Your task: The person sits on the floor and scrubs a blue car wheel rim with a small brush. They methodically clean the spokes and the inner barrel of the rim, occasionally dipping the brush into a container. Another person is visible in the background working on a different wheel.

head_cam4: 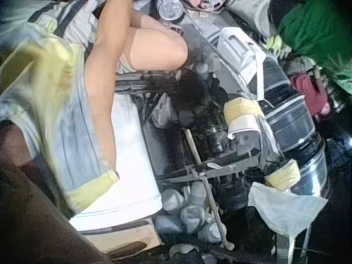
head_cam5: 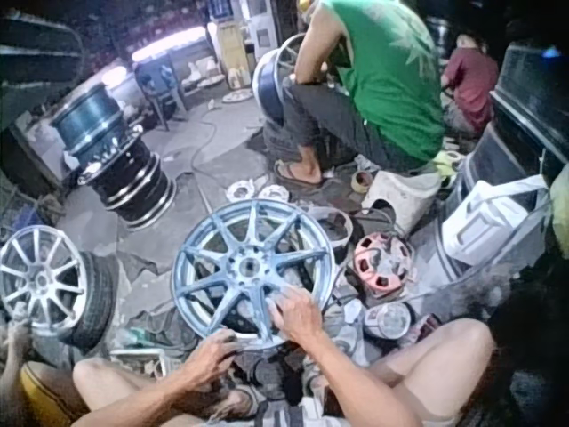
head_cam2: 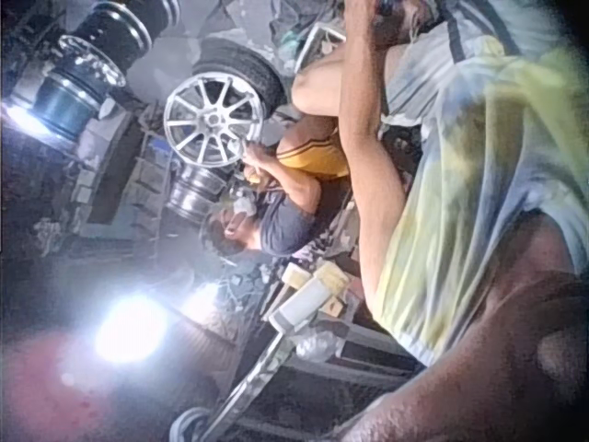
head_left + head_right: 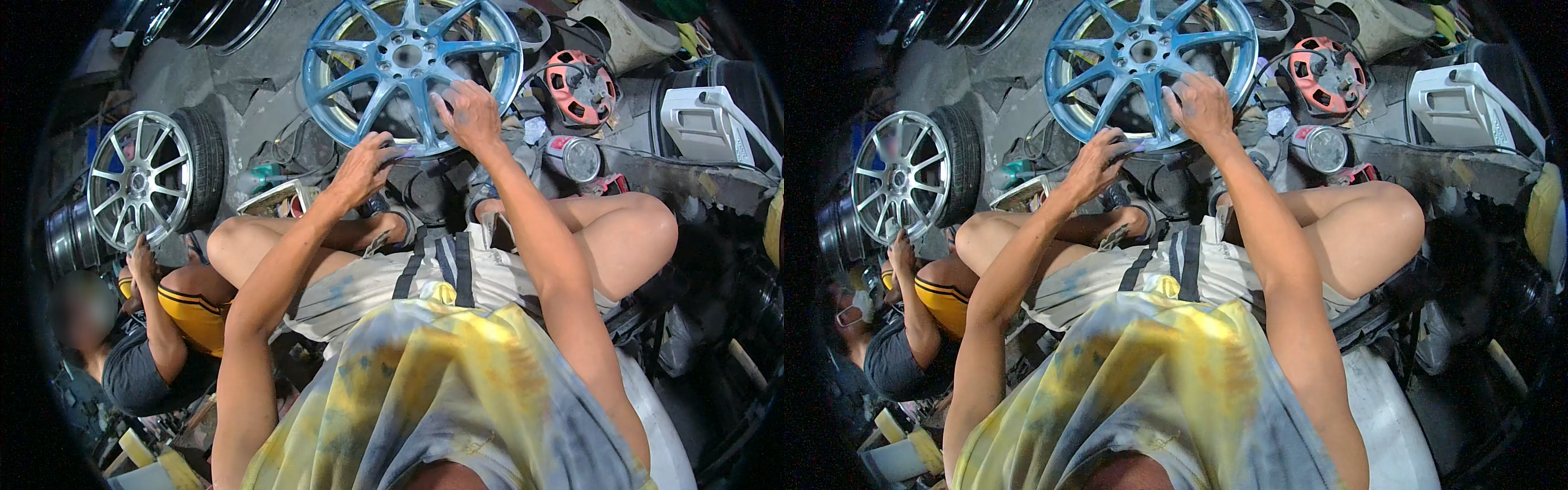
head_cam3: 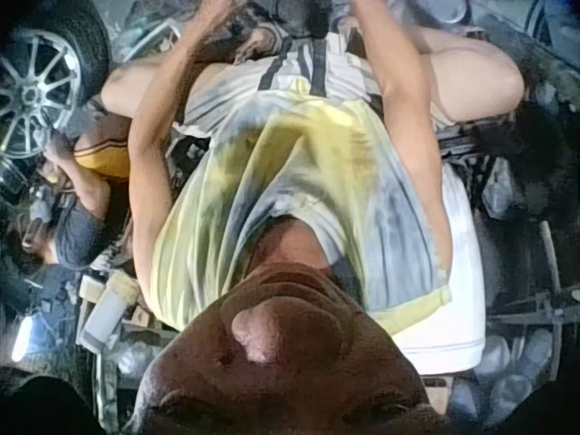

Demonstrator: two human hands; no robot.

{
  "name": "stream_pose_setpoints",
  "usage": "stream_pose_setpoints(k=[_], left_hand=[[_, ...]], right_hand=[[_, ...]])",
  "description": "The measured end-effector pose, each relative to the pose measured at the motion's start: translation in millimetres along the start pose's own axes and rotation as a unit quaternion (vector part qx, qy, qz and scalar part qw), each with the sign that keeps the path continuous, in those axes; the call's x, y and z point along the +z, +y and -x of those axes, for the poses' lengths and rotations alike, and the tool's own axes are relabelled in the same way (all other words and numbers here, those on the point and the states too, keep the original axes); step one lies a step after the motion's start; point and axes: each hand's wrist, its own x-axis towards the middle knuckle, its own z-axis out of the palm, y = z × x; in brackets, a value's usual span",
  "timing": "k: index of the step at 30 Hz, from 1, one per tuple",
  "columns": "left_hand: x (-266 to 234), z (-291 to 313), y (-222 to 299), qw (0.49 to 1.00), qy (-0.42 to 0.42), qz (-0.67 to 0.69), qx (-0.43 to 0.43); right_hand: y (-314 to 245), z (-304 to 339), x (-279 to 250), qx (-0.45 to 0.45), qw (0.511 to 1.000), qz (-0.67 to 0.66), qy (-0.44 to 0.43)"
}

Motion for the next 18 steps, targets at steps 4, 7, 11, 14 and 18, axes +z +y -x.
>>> stream_pose_setpoints(k=[4, 7, 11, 14, 18], left_hand=[[32, -10, -18, 0.997, 0.055, 0.047, 0.023], [15, -16, -12, 0.999, -0.010, 0.050, 0.018], [-3, -17, -8, 0.995, -0.010, -0.067, 0.069], [20, -16, 6, 0.995, 0.071, -0.006, 0.067], [44, -21, 23, 0.977, 0.197, 0.073, -0.024]], right_hand=[[-5, -2, 0, -0.005, 1.000, 0.007, -0.003], [1, 3, 1, -0.007, 1.000, 0.006, 0.000], [-1, 0, -1, 0.001, 1.000, 0.003, -0.018], [-3, 1, 1, 0.004, 1.000, 0.014, -0.022], [-1, 0, 0, 0.013, 1.000, 0.014, -0.019]])
